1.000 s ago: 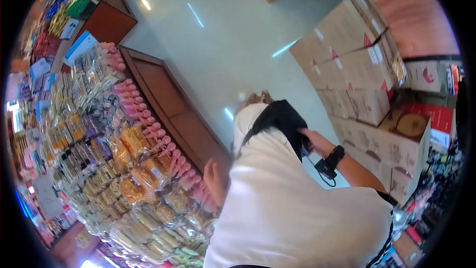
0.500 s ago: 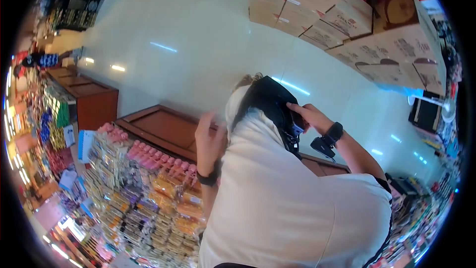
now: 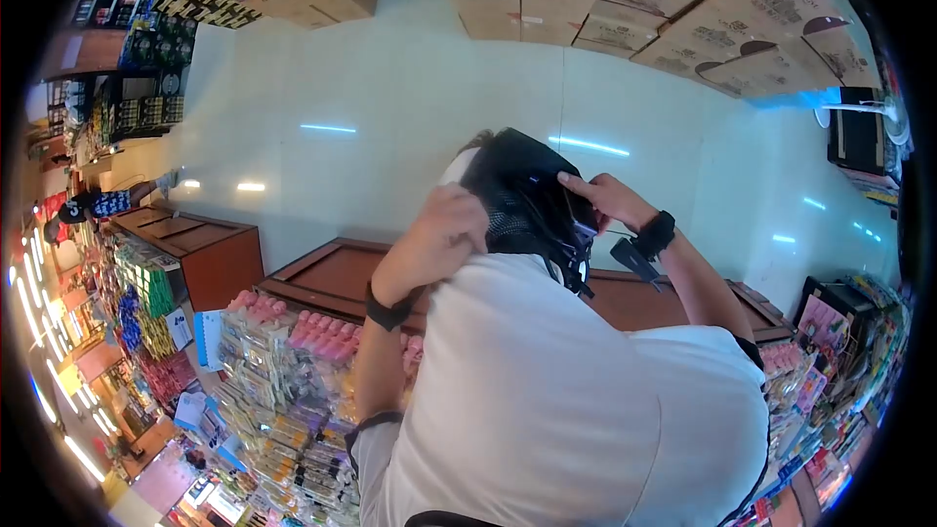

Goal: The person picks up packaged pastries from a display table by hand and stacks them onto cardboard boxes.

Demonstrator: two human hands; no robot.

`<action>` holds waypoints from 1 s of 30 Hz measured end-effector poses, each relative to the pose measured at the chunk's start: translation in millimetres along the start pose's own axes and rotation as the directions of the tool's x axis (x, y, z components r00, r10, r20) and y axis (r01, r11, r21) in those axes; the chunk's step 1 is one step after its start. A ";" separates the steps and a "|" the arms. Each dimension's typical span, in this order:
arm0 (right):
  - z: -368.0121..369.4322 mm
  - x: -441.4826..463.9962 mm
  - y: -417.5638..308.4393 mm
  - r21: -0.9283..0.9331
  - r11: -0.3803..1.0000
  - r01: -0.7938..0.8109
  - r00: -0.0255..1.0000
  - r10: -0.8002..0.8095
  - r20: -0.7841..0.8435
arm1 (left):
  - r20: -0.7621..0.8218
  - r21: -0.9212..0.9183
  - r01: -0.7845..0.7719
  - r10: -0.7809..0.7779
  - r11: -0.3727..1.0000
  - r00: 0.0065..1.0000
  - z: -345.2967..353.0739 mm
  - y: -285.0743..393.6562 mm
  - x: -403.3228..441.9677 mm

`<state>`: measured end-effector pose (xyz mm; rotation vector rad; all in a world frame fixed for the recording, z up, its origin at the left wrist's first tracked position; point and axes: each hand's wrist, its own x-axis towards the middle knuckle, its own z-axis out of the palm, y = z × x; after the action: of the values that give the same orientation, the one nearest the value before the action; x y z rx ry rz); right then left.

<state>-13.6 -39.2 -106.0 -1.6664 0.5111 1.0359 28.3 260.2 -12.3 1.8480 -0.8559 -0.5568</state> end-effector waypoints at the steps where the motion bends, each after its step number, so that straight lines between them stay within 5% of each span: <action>1: 0.7 0.2 -1.0 -0.006 1.000 -0.003 1.000 0.003 -0.009 | -0.004 0.011 -0.003 0.003 1.000 1.000 -2.1 3.5 1.0; 30: 11.5 -6.2 -0.9 -0.085 0.995 0.059 0.997 -0.063 -0.052 | -0.035 0.091 -0.005 0.008 0.996 0.999 6.6 12.8 -16.8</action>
<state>-20.6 -29.2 -101.1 -1.7772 0.4555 0.9805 9.0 265.7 -3.3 1.9313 -0.8756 -0.4863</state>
